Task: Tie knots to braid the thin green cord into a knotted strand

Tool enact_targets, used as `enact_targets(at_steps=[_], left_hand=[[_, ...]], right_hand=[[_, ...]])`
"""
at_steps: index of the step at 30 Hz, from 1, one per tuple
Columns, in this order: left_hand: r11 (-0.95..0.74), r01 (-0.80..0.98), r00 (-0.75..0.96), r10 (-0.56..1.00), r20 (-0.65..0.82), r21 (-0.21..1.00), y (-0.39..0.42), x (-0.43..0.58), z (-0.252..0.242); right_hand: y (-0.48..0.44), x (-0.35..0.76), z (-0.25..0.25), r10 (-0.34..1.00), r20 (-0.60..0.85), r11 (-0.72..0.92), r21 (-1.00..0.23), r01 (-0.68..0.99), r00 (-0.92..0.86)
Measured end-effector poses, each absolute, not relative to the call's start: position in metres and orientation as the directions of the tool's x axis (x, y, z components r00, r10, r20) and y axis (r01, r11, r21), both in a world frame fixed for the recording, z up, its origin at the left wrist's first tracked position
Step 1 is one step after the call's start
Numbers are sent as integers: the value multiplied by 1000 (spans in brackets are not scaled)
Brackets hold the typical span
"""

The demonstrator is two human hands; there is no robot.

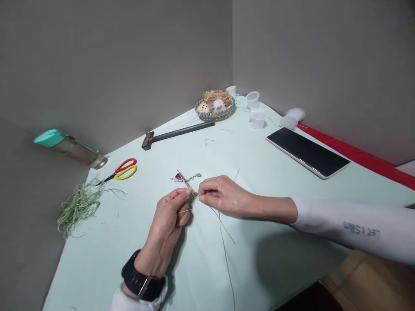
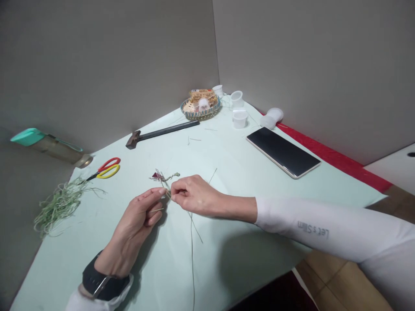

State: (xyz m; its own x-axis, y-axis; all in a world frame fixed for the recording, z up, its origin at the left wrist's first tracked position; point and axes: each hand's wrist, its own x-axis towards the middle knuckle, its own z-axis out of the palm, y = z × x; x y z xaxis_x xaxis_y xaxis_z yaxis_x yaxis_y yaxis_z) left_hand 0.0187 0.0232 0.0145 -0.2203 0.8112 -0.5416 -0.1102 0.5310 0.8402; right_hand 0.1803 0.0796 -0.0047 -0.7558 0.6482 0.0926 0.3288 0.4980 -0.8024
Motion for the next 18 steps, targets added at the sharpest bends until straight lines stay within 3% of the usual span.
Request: enact_targets(at_steps=[8,18], left_hand=[[541,-88,-212,810,-546,836,24,20,14],[527,-61,-246,815,-524,848,23,21,15]], right_hand=[[74,180,-5,591,250,623,-746,237,-767],[79,179,1,773,152,369,-897,242,-615]])
